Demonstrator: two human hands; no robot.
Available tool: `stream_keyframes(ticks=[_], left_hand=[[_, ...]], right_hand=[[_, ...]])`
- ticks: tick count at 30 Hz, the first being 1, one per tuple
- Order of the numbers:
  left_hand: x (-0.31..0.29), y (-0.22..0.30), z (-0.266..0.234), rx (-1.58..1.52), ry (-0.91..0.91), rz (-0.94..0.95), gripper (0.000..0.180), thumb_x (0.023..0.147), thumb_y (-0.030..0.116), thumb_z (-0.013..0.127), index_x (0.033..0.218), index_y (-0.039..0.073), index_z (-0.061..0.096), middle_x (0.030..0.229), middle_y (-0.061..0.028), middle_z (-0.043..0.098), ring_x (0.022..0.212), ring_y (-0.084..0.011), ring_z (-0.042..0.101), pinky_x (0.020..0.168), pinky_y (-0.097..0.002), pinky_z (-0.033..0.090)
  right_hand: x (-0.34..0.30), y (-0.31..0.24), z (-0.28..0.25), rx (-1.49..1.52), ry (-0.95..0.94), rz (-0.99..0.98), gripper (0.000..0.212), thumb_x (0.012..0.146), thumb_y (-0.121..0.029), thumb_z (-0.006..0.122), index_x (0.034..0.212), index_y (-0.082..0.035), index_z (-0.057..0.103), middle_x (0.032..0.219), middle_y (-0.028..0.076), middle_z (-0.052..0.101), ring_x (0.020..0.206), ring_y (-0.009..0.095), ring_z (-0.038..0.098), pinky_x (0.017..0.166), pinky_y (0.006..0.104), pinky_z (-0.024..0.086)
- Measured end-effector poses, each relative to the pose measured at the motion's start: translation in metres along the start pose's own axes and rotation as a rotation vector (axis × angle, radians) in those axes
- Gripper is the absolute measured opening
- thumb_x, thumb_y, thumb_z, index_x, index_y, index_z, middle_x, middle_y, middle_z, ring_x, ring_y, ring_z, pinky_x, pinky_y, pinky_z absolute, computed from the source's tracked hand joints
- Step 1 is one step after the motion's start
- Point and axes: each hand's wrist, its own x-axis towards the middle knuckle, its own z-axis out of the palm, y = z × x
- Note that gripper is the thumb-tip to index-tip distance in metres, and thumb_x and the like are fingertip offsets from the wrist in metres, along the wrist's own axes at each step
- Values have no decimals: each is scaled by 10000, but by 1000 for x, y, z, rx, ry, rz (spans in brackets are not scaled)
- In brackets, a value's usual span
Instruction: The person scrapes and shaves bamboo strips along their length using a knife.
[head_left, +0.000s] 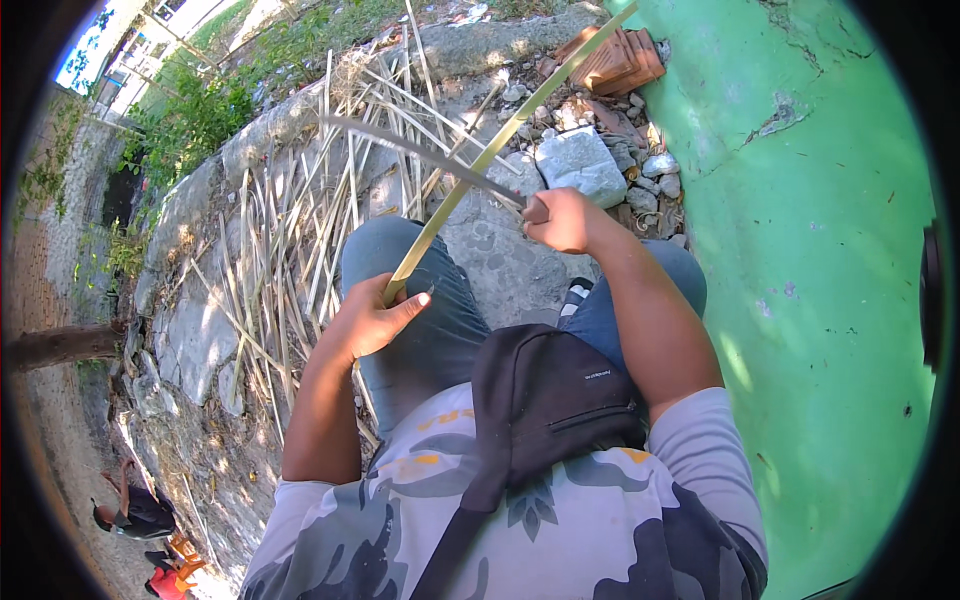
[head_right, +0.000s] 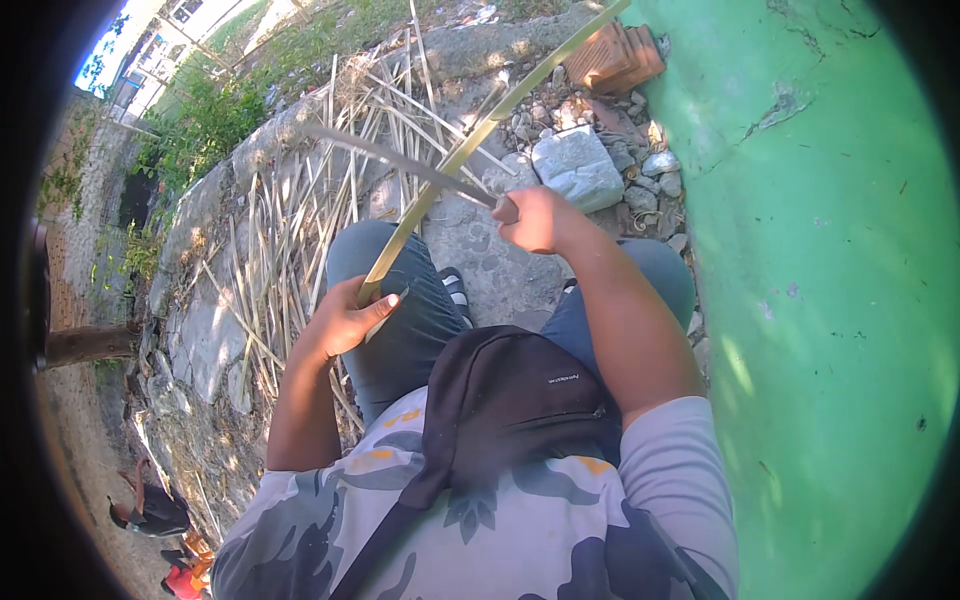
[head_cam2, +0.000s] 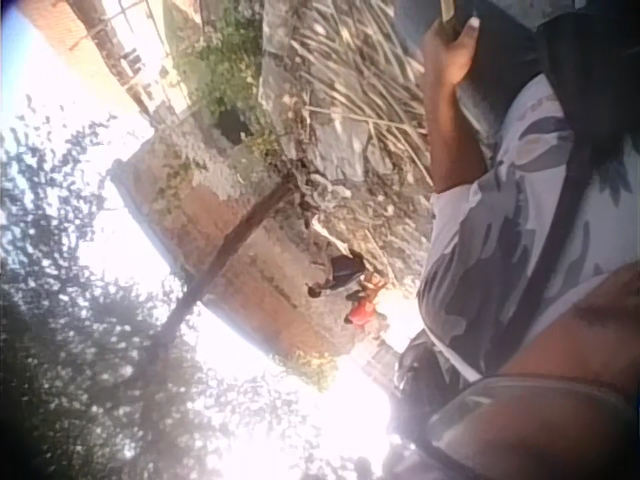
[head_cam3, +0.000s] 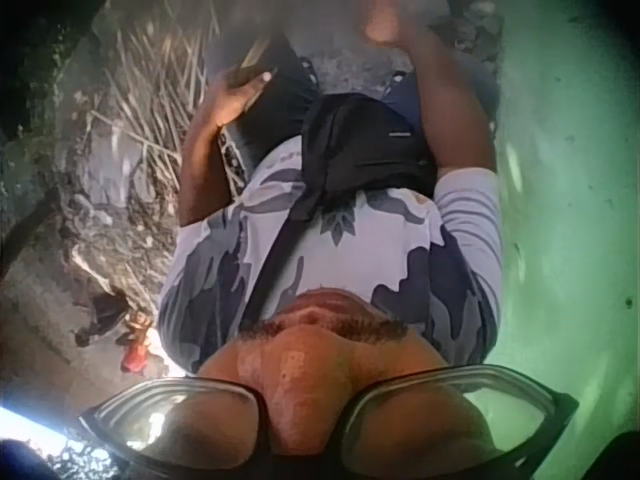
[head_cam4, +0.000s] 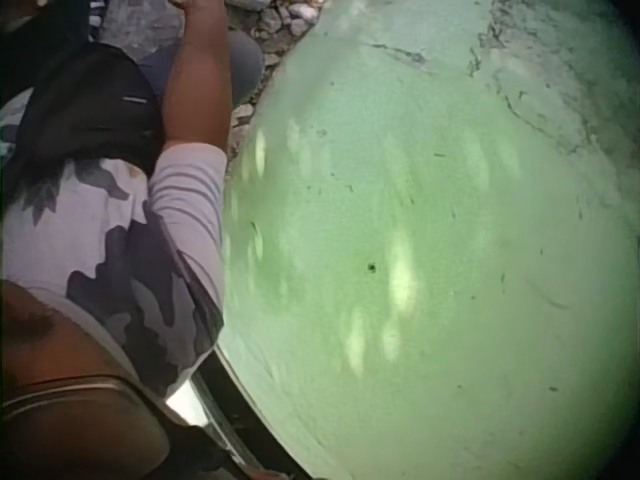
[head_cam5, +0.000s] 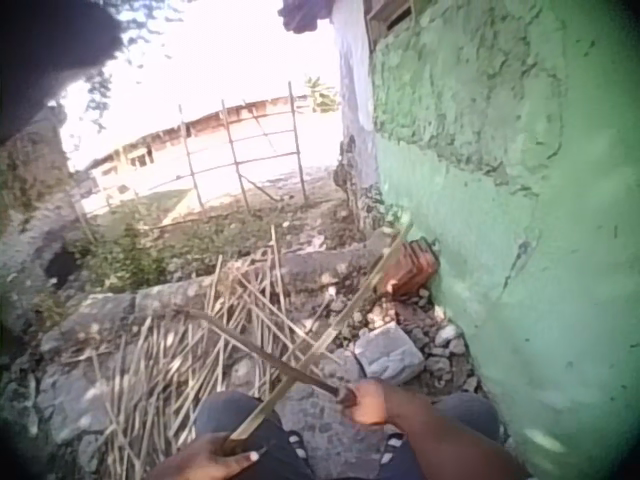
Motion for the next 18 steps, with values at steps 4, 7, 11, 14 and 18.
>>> stream_keyframes(ticks=[4, 7, 11, 14, 18], left_hand=[[-4, 12, -2, 65, -57, -39, 436, 933, 423, 750, 962, 7, 621, 697, 56, 514, 630, -71, 439, 545, -282, 365], [-2, -6, 2, -81, -41, -3, 426, 933, 405, 754, 960, 1, 622, 698, 60, 515, 627, -69, 446, 542, -279, 361], [-2, 4, 1, -132, -23, 0, 425, 932, 400, 756, 959, -3, 624, 701, 62, 516, 621, -71, 454, 540, -283, 363], [-2, 5, -1, -47, -23, 2, 409, 933, 390, 756, 955, 1, 630, 692, 56, 521, 624, -71, 461, 548, -284, 372], [-5, 15, -1, 31, -5, -27, 416, 920, 392, 766, 893, 7, 611, 666, 31, 510, 628, -82, 441, 554, -301, 380]], right_hand=[[-11, -25, 15, -367, -148, -198, 238, 805, -296, 681, 965, -126, 727, 939, 150, 732, 901, 373, 692, 805, 448, 548], [0, -7, -1, -250, -86, -133, 275, 815, -304, 667, 989, -98, 720, 946, 171, 730, 905, 392, 687, 794, 454, 542], [14, 26, -7, 32, 78, 43, 361, 785, -304, 719, 1036, -44, 717, 967, 210, 727, 935, 379, 698, 814, 427, 546], [9, 16, 4, 81, -15, 18, 357, 778, -295, 720, 1044, -58, 723, 978, 208, 728, 939, 379, 699, 824, 416, 547], [-7, -16, 14, -179, -150, -218, 272, 778, -289, 724, 952, -81, 715, 933, 169, 729, 915, 361, 699, 808, 440, 546]])
